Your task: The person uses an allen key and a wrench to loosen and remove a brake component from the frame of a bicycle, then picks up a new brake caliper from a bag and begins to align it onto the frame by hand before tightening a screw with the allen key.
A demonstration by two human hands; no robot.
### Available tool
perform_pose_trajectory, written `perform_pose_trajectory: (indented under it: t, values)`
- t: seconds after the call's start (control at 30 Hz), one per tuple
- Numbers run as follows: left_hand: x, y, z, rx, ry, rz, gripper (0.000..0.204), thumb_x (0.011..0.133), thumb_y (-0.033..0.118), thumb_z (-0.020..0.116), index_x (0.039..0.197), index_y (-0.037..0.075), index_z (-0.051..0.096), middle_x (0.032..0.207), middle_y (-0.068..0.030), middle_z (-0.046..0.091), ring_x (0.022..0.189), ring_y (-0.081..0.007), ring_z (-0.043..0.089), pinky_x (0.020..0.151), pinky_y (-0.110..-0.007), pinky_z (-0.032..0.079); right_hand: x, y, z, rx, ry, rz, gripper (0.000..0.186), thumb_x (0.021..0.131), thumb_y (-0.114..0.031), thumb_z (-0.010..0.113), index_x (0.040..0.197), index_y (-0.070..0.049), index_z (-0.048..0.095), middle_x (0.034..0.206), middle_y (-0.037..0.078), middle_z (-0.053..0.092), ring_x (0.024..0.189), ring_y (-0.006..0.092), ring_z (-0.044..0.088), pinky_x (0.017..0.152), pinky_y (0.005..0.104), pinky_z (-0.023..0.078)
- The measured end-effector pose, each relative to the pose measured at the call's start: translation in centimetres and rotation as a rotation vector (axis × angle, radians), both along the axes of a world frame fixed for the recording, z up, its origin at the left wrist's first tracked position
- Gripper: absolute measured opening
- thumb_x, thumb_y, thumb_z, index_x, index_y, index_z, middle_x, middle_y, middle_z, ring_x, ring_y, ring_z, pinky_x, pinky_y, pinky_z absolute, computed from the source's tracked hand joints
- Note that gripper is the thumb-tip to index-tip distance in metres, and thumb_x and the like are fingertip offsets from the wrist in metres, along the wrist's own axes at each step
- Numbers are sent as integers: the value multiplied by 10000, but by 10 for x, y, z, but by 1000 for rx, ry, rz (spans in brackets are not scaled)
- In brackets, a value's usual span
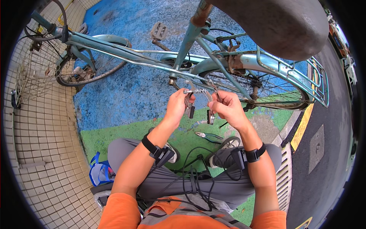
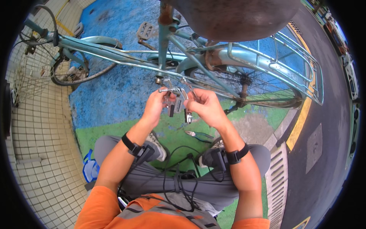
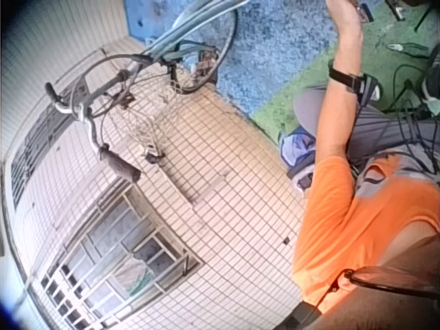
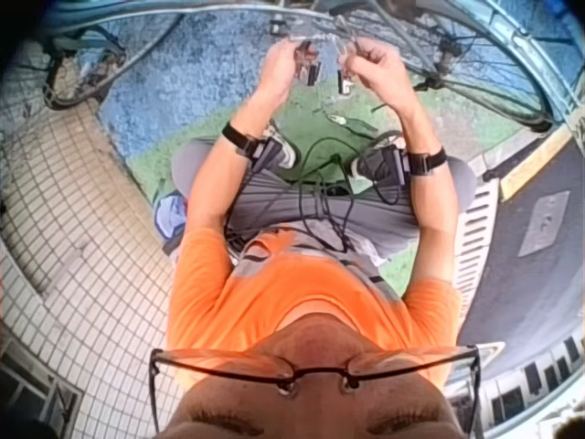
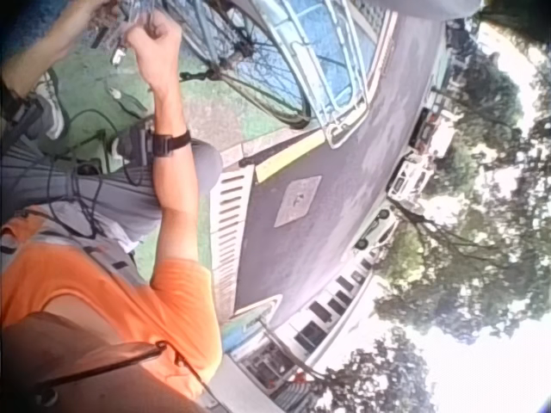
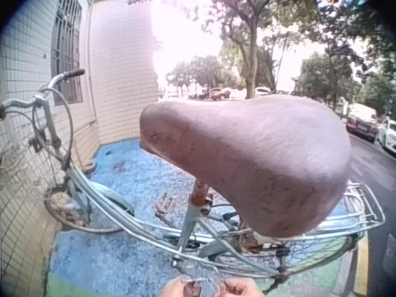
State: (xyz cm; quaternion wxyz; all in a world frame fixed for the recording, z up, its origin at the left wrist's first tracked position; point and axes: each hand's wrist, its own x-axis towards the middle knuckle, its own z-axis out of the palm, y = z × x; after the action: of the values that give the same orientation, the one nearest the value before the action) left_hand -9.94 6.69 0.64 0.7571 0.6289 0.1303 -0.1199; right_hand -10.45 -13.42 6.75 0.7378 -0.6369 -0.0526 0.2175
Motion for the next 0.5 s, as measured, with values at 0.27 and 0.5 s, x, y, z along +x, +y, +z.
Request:
perform_pose_trajectory:
  t: [0.27, 0.5]
  values:
    - [-10, -11, 13, -46, -19, -103, 263, 972, 157, 514, 1127, -4, 653, 940, 29, 645, 771, -61, 473, 717, -228, 383, -7, 0, 5, -24, -50, 39, 204, 848, -62, 690, 731, -83, 524, 662, -95, 465, 584, -1, 389, 521, 204, 283]
    - [-7, -8, 4, -150, -183, -204, 332, 984, 133, 437, 1246, 25, 610, 1268, -52, 621, 1157, -147, 565, 1007, -333, 426, -12, 3, 15, -44, -49, 68, 158, 843, -110, 737, 796, -46, 600, 624, -96, 468, 563, -8, 402, 504, 203, 300]
